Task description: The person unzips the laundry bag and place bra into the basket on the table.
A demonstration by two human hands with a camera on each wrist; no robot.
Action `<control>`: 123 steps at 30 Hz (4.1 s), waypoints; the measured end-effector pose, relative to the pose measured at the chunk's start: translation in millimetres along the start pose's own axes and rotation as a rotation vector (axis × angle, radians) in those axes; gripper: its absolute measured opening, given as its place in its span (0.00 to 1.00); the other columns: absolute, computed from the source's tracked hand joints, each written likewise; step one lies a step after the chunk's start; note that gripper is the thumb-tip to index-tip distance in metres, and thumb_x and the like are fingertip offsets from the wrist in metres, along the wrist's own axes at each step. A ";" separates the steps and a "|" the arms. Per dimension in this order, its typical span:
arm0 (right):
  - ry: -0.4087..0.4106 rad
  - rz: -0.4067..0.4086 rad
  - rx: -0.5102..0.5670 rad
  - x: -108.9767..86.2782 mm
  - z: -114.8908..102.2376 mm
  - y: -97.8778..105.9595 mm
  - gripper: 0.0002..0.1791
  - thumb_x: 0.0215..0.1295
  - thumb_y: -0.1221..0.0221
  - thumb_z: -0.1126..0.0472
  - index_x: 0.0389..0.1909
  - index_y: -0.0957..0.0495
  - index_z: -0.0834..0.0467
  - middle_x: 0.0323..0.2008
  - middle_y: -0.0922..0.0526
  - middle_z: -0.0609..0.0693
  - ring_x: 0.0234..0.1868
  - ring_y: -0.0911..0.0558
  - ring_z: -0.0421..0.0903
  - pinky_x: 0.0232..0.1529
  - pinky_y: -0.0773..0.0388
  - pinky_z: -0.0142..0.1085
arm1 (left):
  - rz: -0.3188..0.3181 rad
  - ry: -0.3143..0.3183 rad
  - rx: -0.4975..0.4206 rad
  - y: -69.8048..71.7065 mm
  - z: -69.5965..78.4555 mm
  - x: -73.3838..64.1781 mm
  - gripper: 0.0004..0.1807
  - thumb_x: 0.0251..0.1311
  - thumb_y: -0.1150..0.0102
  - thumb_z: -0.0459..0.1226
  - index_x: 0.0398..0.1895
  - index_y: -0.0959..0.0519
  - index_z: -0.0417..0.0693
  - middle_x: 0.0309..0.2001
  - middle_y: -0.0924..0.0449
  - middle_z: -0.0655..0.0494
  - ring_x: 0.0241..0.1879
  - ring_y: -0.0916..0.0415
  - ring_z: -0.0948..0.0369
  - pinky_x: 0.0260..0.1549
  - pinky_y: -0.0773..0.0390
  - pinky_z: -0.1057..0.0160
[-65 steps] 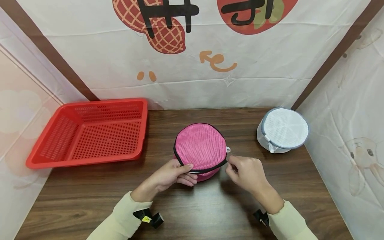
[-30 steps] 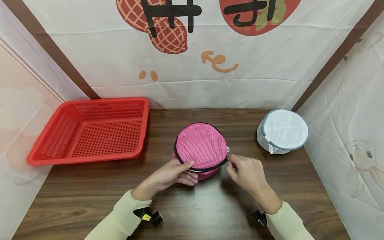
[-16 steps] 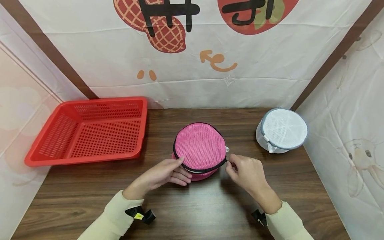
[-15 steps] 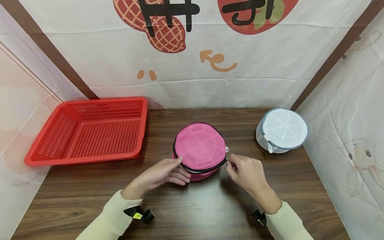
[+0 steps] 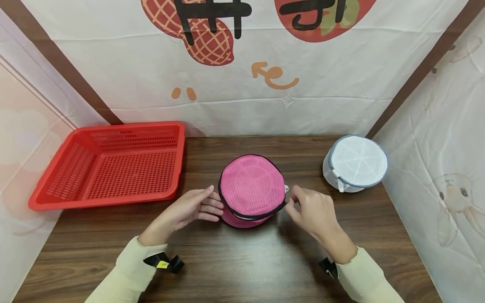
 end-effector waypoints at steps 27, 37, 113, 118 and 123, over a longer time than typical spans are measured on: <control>0.211 -0.314 -0.016 62.2 -110.8 -44.6 0.20 0.65 0.34 0.44 0.27 0.28 0.53 0.17 0.35 0.41 0.16 0.36 0.37 0.13 0.40 0.27 | 0.000 -0.013 -0.030 -8.3 -3.5 9.6 0.14 0.81 0.57 0.40 0.47 0.26 0.36 0.38 0.16 0.50 0.40 0.15 0.56 0.47 0.14 0.52; 0.181 -0.295 -0.052 60.2 -113.2 -51.7 0.18 0.66 0.34 0.47 0.26 0.29 0.52 0.17 0.37 0.41 0.15 0.37 0.37 0.12 0.43 0.27 | -0.029 -0.038 -0.066 -11.8 -3.0 7.8 0.15 0.80 0.63 0.34 0.48 0.27 0.31 0.41 0.14 0.45 0.41 0.14 0.57 0.49 0.14 0.54; 0.210 -0.244 -0.071 61.2 -125.4 -50.3 0.09 0.57 0.34 0.59 0.25 0.25 0.54 0.20 0.29 0.45 0.15 0.29 0.41 0.11 0.32 0.33 | -0.077 -0.106 -0.134 -16.9 -4.1 6.3 0.19 0.80 0.65 0.30 0.61 0.36 0.18 0.45 0.16 0.47 0.45 0.16 0.61 0.51 0.16 0.60; 0.213 -0.205 -0.059 63.4 -123.6 -43.8 0.09 0.57 0.35 0.60 0.24 0.26 0.54 0.19 0.31 0.45 0.14 0.33 0.39 0.10 0.34 0.31 | -0.080 -0.109 -0.128 -15.1 -2.1 5.0 0.21 0.81 0.64 0.31 0.64 0.37 0.18 0.47 0.16 0.47 0.45 0.15 0.61 0.52 0.16 0.59; 0.202 -0.184 -0.034 66.6 -119.9 -35.0 0.10 0.57 0.35 0.61 0.23 0.28 0.53 0.18 0.34 0.44 0.14 0.37 0.37 0.11 0.39 0.30 | -0.084 -0.108 -0.115 -13.6 -1.4 4.3 0.21 0.81 0.64 0.32 0.66 0.36 0.20 0.48 0.16 0.45 0.45 0.15 0.59 0.53 0.17 0.58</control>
Point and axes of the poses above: each hand's wrist, its own x-axis towards the middle knuckle, its own y-axis out of the back of the hand, z = x × y, the point moved 6 cm from there along x, towards the middle knuckle
